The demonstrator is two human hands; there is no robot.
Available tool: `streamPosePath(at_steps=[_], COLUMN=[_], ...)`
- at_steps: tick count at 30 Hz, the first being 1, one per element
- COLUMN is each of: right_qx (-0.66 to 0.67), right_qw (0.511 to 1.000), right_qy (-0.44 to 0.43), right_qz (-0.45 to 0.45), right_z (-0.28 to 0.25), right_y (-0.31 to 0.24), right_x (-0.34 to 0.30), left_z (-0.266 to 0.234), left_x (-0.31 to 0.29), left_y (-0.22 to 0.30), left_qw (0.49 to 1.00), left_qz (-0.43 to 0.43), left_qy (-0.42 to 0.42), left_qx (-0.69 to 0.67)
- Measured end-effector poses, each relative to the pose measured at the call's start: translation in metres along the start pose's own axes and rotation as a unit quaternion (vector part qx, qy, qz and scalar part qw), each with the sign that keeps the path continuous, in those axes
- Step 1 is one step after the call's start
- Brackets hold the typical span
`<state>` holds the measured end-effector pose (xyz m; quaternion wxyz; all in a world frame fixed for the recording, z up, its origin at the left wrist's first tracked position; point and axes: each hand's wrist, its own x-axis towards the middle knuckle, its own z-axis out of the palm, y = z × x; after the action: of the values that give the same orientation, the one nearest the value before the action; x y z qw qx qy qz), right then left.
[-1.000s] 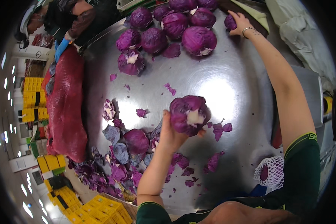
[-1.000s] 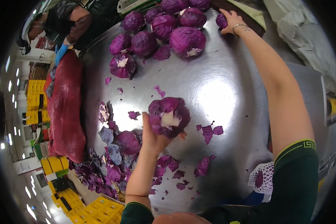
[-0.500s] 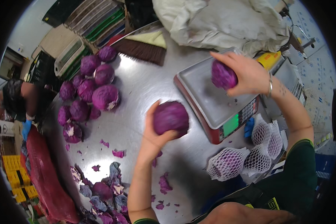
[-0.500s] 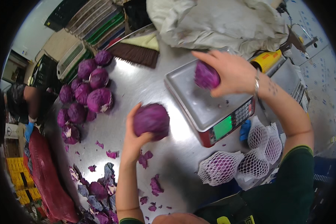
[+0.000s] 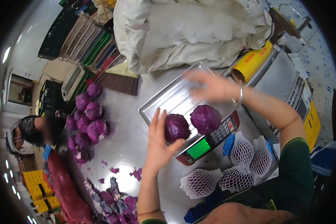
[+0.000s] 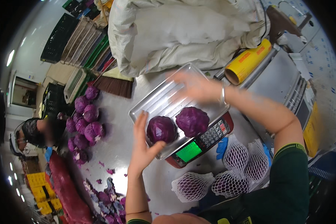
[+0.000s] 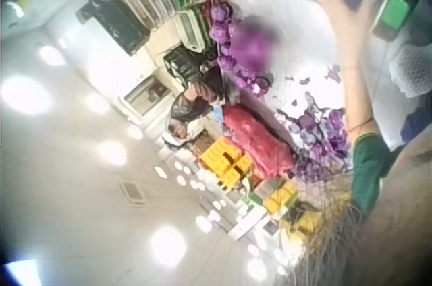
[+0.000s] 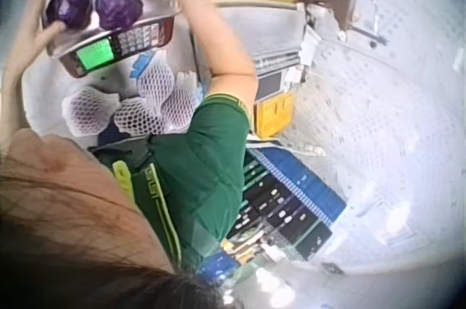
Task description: The person picks up red cabbages by hand, places them on a digital scale to weigh them, and سپس inserts them into white mesh nets on a metal table.
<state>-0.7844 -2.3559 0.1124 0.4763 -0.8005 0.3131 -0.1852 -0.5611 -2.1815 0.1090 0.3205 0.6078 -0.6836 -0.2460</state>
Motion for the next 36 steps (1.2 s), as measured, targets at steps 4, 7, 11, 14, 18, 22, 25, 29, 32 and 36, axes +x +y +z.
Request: streamPosePath(at_steps=[4, 7, 11, 14, 18, 22, 25, 29, 32, 36], right_qx=[0.419, 0.469, 0.44, 0.315, -0.027, -0.008, 0.318, 0.461, 0.276, 0.156], right_qw=[0.845, 0.835, 0.878, 0.947, 0.943, 0.938, 0.938, 0.887, 0.951, 0.973], right_qy=[0.211, 0.225, 0.154, -0.06, -0.289, -0.312, -0.14, 0.026, 0.124, 0.15], right_qz=[0.257, 0.18, 0.106, 0.009, -0.161, -0.154, 0.008, 0.004, -0.064, -0.081], right_z=[-0.073, -0.086, -0.08, 0.003, 0.09, 0.09, 0.072, 0.134, 0.182, 0.187], right_y=[0.075, 0.119, 0.131, 0.072, -0.037, -0.039, -0.034, -0.06, -0.053, -0.069], right_x=[0.148, 0.215, 0.233, 0.162, -0.067, -0.167, -0.223, -0.298, -0.335, -0.383], left_z=[0.005, 0.028, 0.036, 0.021, 0.042, 0.068, 0.093, 0.134, 0.134, 0.123], left_x=[-0.031, -0.066, -0.12, -0.123, -0.093, -0.085, -0.144, -0.224, -0.251, -0.25], left_y=[0.021, 0.043, 0.067, 0.082, 0.08, 0.121, 0.11, 0.07, 0.093, 0.096], left_qw=[0.951, 0.878, 0.915, 0.914, 0.833, 0.771, 0.824, 0.867, 0.89, 0.931], left_qz=[-0.118, -0.221, -0.304, -0.302, -0.225, -0.287, -0.26, -0.222, -0.183, -0.127], left_qy=[0.256, 0.372, 0.2, 0.191, 0.233, 0.244, 0.125, -0.129, -0.174, -0.143], left_qx=[-0.127, -0.204, -0.177, -0.192, -0.448, -0.514, -0.487, -0.427, -0.379, -0.309])
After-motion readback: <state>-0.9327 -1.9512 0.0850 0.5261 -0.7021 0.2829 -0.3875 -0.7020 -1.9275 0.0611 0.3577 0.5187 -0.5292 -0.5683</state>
